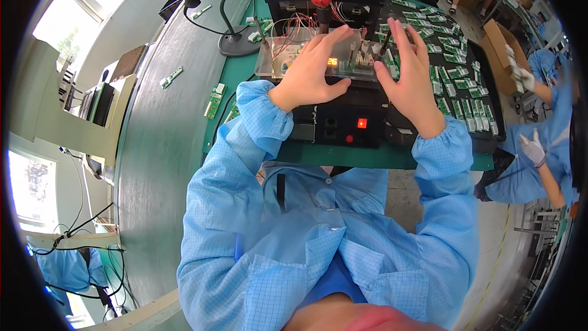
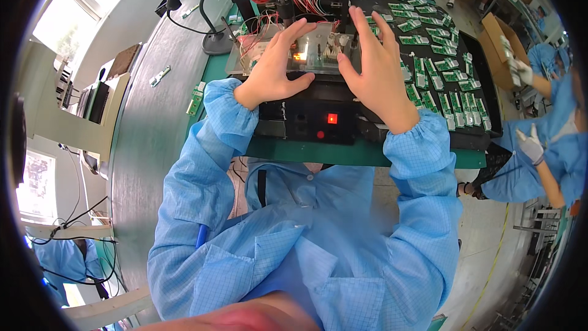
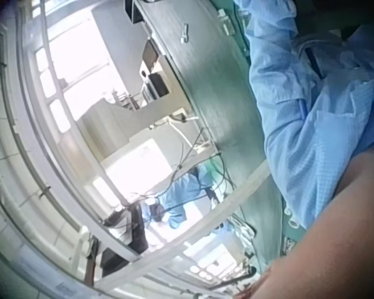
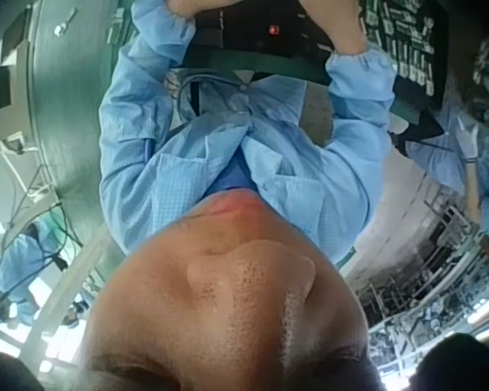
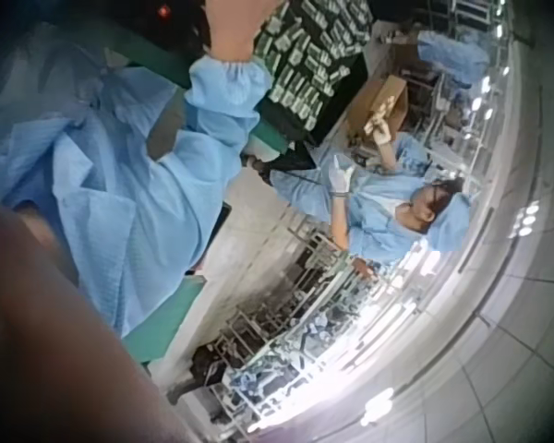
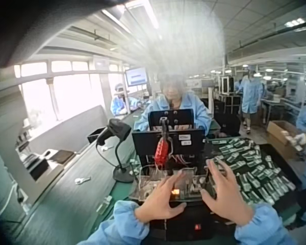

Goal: Test and verify the functionality of printed circuit boards using a specialized testing jig.

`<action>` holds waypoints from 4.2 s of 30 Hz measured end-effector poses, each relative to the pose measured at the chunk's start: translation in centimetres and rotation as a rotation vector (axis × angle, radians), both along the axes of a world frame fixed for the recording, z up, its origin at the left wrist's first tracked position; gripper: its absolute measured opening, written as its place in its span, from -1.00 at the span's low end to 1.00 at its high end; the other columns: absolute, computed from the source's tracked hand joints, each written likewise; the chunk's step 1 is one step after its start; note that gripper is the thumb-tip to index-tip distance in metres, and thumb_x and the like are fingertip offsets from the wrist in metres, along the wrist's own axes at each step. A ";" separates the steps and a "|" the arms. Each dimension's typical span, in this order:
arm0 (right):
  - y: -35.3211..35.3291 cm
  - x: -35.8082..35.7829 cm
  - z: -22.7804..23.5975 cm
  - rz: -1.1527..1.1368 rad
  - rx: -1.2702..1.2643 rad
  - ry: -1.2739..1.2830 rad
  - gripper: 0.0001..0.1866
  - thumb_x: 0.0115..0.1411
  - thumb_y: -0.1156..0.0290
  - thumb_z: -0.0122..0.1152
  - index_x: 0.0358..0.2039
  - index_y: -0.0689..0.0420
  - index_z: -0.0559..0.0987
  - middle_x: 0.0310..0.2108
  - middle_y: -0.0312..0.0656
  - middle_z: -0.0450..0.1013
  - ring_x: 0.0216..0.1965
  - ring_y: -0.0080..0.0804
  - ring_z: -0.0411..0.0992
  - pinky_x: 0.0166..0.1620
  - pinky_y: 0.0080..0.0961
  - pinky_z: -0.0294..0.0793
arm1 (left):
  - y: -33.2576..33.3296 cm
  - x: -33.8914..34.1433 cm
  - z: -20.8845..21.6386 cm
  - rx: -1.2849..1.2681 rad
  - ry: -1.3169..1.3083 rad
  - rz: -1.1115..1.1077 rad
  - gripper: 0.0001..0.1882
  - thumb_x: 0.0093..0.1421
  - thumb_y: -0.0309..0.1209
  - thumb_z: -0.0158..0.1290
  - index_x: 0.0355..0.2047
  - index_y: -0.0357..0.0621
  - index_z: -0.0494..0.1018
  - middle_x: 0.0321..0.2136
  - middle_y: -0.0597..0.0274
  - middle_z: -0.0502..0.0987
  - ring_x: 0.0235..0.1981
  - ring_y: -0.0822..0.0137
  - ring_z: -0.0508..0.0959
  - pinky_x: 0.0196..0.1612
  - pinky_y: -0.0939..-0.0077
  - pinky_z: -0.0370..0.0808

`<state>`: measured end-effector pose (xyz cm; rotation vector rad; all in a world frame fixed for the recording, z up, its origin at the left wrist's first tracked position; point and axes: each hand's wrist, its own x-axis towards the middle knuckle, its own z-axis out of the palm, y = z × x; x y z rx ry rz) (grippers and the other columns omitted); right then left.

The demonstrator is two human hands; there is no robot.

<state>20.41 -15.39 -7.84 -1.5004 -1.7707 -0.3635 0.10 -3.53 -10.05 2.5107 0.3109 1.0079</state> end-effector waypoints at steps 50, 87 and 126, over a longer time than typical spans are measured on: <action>1.1 -1.9 0.0 -0.037 -0.106 -0.298 -0.13 0.05 0.24 0.37 0.34 0.22 0.23 0.25 -0.11 0.37 0.41 0.14 -0.01 0.32 0.03 -0.03 | 1.6 -0.5 0.0 -0.096 -0.002 -0.147 0.02 0.00 -0.39 0.27 0.42 -0.10 -0.05 0.23 0.19 0.44 0.29 -0.03 0.27 0.34 0.12 0.18; 0.0 -0.9 -0.2 -0.170 -0.272 -0.259 -0.11 0.09 0.18 0.40 0.37 0.18 0.20 0.29 -0.07 0.31 0.40 0.14 0.01 0.33 0.01 0.05 | 1.3 -0.3 0.3 -0.051 -0.099 -0.162 0.03 -0.07 -0.38 0.29 0.40 -0.09 0.01 0.26 0.07 0.35 0.17 -0.06 0.34 0.21 0.17 0.39; 1.1 -2.5 -0.3 -0.085 -0.125 -0.327 -0.15 0.04 0.21 0.41 0.30 0.21 0.29 0.23 -0.07 0.38 0.38 0.11 0.06 0.33 0.10 -0.04 | 1.2 -0.8 0.1 -0.140 -0.017 -0.162 0.03 0.01 -0.38 0.28 0.43 -0.07 -0.05 0.22 0.20 0.44 0.30 -0.02 0.25 0.35 0.12 0.19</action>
